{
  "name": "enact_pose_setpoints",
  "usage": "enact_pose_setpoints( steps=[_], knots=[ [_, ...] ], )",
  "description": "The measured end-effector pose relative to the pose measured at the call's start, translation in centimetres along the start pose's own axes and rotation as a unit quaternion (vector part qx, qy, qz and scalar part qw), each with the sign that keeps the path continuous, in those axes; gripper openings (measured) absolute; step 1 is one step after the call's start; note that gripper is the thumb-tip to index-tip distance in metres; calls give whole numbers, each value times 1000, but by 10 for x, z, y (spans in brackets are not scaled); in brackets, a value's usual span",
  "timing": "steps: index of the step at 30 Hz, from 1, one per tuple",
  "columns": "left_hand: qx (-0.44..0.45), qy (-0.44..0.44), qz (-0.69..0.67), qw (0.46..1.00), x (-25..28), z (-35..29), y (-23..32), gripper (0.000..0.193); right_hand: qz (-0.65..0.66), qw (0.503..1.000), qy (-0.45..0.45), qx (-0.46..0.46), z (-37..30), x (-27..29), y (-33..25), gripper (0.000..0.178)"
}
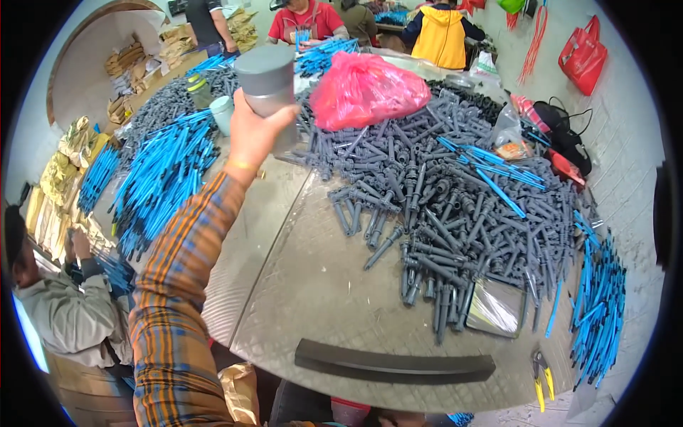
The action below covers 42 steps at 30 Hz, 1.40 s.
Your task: The person secures umbrella components using pliers, ties bundles of ribs with plastic straps by hand, and opens a thermos and a food wrapper. Afterwards, the person fits umbrella ribs together by hand.
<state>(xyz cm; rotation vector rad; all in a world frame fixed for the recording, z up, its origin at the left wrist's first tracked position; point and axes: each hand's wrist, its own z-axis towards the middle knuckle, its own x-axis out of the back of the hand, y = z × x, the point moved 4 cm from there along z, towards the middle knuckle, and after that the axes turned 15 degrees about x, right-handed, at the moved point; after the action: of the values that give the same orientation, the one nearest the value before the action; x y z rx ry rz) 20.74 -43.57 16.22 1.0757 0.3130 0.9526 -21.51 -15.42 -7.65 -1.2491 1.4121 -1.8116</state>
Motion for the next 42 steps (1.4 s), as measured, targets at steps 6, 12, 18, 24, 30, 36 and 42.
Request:
enact_pose_setpoints(
  steps=[6, 12, 18, 24, 30, 36, 42],
  knots=[
    [-32, -216, -56, 974, 93, -156, 115, 75, -32, 999, 18, 19, 6, 46, -137, 16],
    [-33, -313, -31, 949, 132, -302, 144, 79, -184, 921, 243, 244, 56, 99, -275, 72],
    [-28, -330, 15, 943, 139, -369, 126, 78, -457, 877, 58, 138, 69, 50, -284, 68],
    [8, -473, -41, 880, 150, -385, 120, 75, -450, 872, -21, 191, 50, 28, -293, 57],
    [39, -658, -168, 733, 153, -394, 123, 75, -448, 854, -105, 244, 42, 14, -315, 55],
    [60, -819, -157, 549, 161, -413, 131, 81, -396, 849, -181, 300, 32, -5, -339, 56],
    [15, -583, -156, 797, 163, -390, 136, 83, -435, 879, -35, 191, 31, 22, -343, 67]
  ],
)
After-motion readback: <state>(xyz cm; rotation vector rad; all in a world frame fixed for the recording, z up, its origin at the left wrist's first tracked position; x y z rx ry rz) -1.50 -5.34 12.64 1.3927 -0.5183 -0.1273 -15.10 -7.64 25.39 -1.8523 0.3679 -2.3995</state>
